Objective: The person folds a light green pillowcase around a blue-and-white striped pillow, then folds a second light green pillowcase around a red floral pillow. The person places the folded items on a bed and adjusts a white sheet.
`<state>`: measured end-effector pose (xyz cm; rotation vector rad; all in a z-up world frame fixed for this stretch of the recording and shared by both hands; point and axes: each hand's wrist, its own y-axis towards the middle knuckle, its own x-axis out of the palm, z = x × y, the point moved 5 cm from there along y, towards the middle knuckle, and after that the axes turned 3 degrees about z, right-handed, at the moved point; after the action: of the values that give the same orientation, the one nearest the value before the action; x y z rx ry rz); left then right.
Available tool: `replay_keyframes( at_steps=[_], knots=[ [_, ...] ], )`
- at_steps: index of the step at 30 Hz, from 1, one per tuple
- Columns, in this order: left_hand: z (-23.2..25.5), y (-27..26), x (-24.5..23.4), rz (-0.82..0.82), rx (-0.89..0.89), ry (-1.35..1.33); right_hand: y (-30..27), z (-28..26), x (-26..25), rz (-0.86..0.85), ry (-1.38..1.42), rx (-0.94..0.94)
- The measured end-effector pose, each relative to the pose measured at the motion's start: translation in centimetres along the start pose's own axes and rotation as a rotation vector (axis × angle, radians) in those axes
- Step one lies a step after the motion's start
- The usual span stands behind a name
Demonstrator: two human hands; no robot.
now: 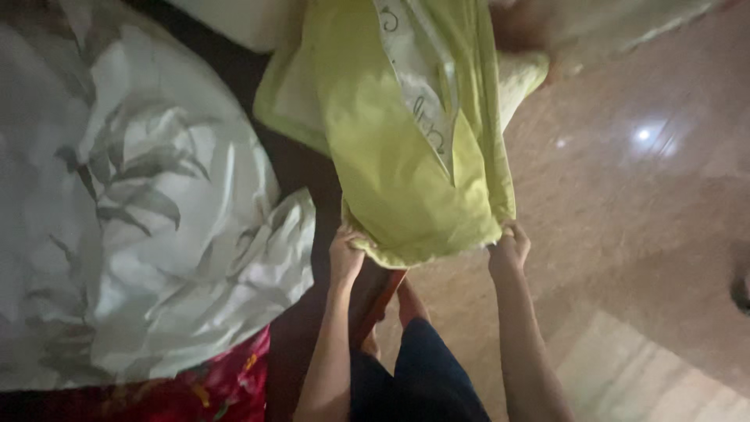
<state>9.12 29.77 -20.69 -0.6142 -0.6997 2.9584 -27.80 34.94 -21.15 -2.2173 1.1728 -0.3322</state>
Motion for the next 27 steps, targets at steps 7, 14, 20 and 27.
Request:
replay_keyframes(
  at_steps=[7,14,20,27],
  knots=[
    [-4.7,-1.6,-2.5,0.024,0.205,-0.219,5.0,1.0,-6.9,0.212,0.197,-0.247],
    [-8.1,-0.7,-5.3,0.066,-0.134,-0.399,7.4,-7.2,-8.2,0.262,-0.185,-0.529],
    [-6.3,4.8,-6.4,0.386,-0.014,-0.127,10.8,-14.1,-1.0,0.044,-0.274,-0.768],
    [-5.4,11.4,-4.6,0.48,-0.072,-0.343,15.9,-14.0,7.7,-0.217,-0.503,-0.624]
  ],
)
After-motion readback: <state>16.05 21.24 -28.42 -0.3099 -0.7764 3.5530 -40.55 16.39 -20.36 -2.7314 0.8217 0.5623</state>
